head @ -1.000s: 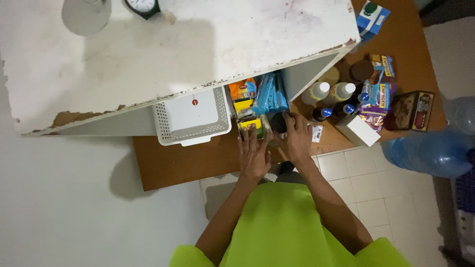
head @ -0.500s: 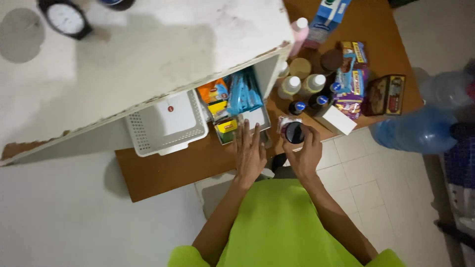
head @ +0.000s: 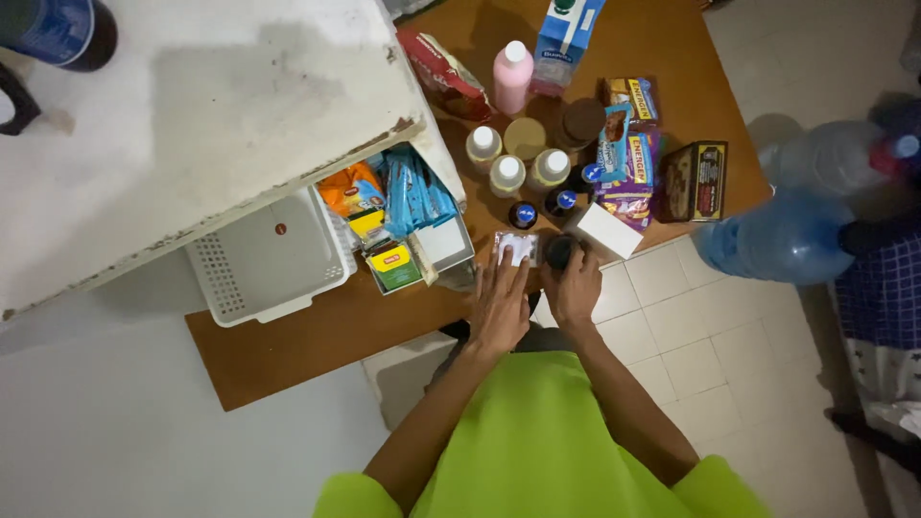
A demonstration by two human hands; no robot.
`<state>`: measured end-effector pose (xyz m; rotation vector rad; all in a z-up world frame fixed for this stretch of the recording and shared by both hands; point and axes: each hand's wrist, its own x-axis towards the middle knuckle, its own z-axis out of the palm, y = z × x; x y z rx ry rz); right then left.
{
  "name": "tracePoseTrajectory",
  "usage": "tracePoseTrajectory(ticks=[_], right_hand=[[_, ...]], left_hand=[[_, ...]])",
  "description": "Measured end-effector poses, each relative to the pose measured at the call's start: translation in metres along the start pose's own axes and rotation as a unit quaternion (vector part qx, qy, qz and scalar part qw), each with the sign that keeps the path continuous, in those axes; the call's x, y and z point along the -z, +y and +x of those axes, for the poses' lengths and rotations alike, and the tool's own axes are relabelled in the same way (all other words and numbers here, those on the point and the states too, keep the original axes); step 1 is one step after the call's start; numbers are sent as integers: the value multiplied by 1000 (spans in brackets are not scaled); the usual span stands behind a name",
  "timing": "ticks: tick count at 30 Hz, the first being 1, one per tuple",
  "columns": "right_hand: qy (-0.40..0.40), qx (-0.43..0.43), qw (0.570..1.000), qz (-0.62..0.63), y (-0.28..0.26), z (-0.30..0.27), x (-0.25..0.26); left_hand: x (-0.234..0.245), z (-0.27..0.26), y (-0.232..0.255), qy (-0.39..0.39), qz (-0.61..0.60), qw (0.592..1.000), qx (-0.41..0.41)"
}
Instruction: Sorting and organizing various packaged snacks, bottles, and medicine items on a shelf.
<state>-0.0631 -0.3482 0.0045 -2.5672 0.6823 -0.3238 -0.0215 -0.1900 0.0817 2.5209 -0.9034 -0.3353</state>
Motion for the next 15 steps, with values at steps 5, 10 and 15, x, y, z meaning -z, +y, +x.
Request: tracePoseTrajectory(ticks=[5,10,15], right_hand=[[-27,-24,999,11,5,-1,-1],[2,37,999,32,-6,-2,19],[-29,2,998,-51,-29,-9,40]], left_hand=[[1,5,8,-20,3,999,26],[-6,-2,2,36,-29,999,14],[14,-16,-3,88,-23,996,15]])
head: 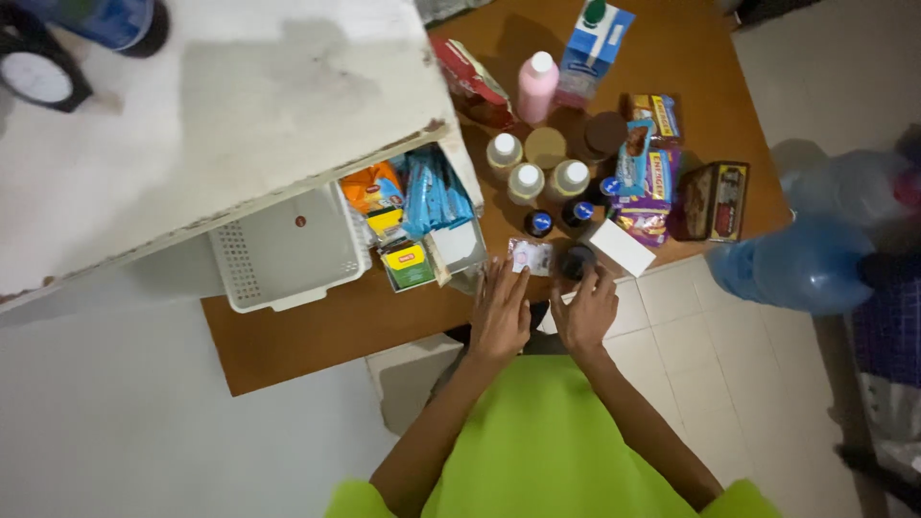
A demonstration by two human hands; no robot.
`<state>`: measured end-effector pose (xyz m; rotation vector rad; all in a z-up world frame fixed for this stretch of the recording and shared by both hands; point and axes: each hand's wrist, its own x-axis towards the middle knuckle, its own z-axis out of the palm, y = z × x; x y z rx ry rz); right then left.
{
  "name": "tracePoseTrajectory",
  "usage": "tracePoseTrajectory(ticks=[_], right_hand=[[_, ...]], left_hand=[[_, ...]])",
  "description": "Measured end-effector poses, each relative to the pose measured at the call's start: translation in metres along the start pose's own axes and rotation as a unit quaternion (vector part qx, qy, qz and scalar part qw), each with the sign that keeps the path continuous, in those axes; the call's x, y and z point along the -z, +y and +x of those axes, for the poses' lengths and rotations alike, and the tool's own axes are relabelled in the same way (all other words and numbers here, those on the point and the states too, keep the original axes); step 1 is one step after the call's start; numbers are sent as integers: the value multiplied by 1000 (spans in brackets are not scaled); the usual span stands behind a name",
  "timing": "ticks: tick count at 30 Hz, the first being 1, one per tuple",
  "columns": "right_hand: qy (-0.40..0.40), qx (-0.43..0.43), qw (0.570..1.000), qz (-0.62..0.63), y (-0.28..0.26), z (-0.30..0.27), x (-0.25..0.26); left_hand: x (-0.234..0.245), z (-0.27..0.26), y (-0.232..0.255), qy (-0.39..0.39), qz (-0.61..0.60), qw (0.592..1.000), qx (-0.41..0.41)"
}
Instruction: Sorting and organizing various packaged snacks, bottles, and medicine items on a shelf.
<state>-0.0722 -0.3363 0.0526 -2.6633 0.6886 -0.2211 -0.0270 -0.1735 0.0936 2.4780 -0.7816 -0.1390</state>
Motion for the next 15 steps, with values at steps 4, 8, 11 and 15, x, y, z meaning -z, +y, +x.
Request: tracePoseTrajectory(ticks=[4,8,11,15], right_hand=[[91,74,992,48,-21,-8,-9],[50,141,983,103,-74,-5,4],[29,203,968,141,-107,-1,-3],[-7,268,957,111,-172,3,9]], left_hand=[[10,-16,-22,59,-34,998,13],[26,-33,-49,118,-3,991,56],[46,-42,-69,152,31,983,101],[67,-57,-93,177,59,971,150]])
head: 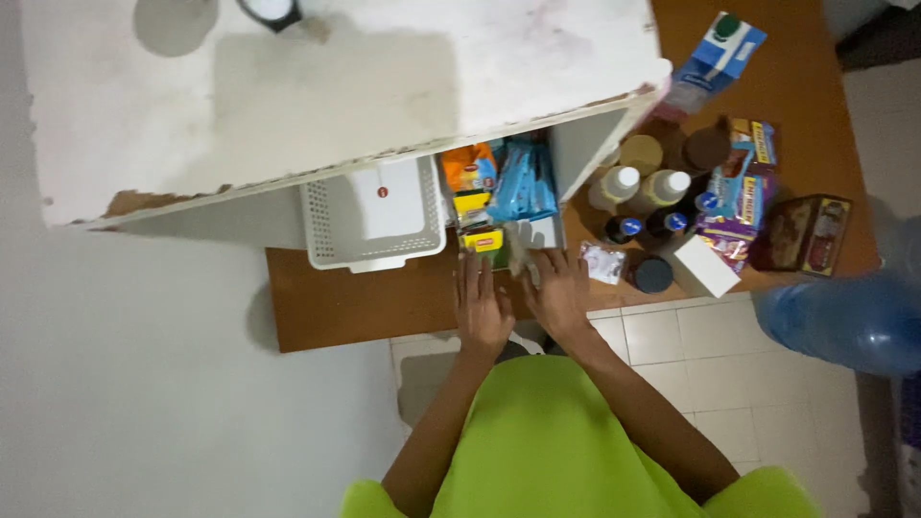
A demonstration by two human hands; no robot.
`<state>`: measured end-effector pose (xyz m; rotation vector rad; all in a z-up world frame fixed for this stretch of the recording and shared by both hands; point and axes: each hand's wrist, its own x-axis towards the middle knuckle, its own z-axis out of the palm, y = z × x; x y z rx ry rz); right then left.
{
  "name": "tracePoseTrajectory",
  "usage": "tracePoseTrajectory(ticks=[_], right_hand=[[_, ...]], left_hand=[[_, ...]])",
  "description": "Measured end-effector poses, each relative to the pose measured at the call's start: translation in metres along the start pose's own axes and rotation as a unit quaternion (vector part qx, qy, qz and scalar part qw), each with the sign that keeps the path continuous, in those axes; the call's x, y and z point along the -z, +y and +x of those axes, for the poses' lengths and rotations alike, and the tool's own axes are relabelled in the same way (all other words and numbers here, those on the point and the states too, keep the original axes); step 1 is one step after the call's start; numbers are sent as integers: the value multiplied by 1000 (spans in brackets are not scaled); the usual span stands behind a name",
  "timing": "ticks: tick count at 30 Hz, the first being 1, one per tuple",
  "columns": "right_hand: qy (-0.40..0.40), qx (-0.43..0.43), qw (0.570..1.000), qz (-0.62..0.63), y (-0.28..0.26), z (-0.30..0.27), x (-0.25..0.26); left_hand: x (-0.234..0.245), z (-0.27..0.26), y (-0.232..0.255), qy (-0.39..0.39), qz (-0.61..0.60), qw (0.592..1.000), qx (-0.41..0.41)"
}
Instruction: Sorting and organizing various packaged snacks, bottles, and medicine items on a shelf.
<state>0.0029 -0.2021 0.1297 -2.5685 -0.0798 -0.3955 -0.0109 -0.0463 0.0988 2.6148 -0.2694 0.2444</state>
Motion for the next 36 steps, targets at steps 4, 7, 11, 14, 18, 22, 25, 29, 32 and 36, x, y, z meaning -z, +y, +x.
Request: tracePoseTrajectory(ticks=[4,7,11,14,18,22,25,29,32,36], right_hand=[[8,16,997,-70,-20,14,-27],[-41,-9,998,-51,-24,18,-50],[-62,-71,988,-125,-9,7,-88],[-36,-84,992,-92,-20,12,-77],[0,-93,995,-27,-22,12,-72],[5,-114,993,-7,-29,14,-62],[31,-109,994,-6,-26,14,-59],[49,-83,990,101,-13,6,-51],[54,-124,974,182,-6,3,-43],[78,-200,941,263,3,6,-36]], left_hand=[[-9,-8,-30,-33,-7,999,40],[-14,-11,-46,-33,-96,995,17],[-11,-7,-48,-130,-100,986,43],[-11,-5,-49,-161,-113,979,52],[-21,-11,-57,-141,-140,980,29],[-21,-9,-53,-153,-134,978,43],[-21,-6,-52,-154,-124,980,28],[-4,1,-38,-143,-102,984,11],[-5,4,-27,-101,-105,989,-15],[-6,18,-3,-75,-172,982,-11]])
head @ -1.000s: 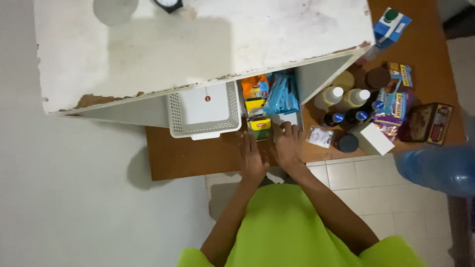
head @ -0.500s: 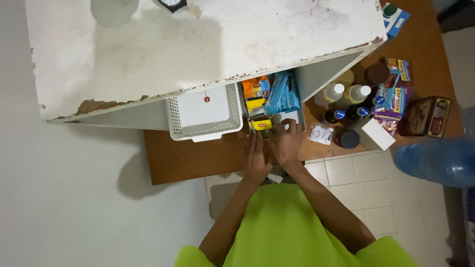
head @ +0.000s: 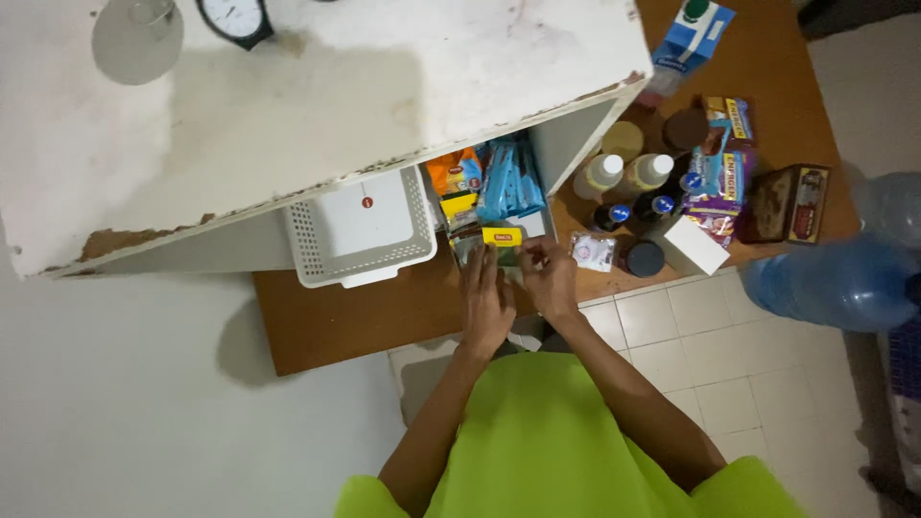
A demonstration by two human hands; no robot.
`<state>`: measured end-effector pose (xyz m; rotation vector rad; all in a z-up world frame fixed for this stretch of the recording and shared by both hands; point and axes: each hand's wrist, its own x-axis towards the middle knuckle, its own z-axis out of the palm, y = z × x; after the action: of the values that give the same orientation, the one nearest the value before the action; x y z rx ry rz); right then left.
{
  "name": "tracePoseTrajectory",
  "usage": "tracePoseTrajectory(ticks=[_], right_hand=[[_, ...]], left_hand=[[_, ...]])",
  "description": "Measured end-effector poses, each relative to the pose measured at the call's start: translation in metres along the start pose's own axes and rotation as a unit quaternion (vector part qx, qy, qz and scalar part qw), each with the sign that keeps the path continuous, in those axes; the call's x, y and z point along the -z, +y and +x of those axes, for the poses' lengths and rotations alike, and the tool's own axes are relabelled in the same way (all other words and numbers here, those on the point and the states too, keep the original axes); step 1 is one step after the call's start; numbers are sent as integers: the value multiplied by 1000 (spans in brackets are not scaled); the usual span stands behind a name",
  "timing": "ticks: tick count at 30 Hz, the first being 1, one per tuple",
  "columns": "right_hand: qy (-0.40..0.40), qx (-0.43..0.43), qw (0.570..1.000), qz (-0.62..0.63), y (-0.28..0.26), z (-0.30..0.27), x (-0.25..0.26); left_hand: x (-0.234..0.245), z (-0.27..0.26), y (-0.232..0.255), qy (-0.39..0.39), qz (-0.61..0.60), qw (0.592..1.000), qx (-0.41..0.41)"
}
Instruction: Sorting and organizing various packaged snacks, bottles, and medicine items on a shelf.
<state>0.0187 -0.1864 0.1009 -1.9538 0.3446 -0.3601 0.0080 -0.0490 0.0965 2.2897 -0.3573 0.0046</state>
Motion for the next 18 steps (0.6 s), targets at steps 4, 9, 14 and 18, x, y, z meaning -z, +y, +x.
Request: tracePoseTrajectory(ticks=[4,9,14,18], right_hand=[[-8,-41,999,6,-2,4,12],[-4,-23,999,47,11,3,35],[-32,-175,976,125,24,5,69],[-16,-288,923,254,51,4,90]], left_hand=[[-12,3,4,29,-5,999,-18],[-31,5,8,24,-94,995,-29],[-38,14,38,-41,-93,994,-30],[-58,12,42,-36,-58,996,-58]])
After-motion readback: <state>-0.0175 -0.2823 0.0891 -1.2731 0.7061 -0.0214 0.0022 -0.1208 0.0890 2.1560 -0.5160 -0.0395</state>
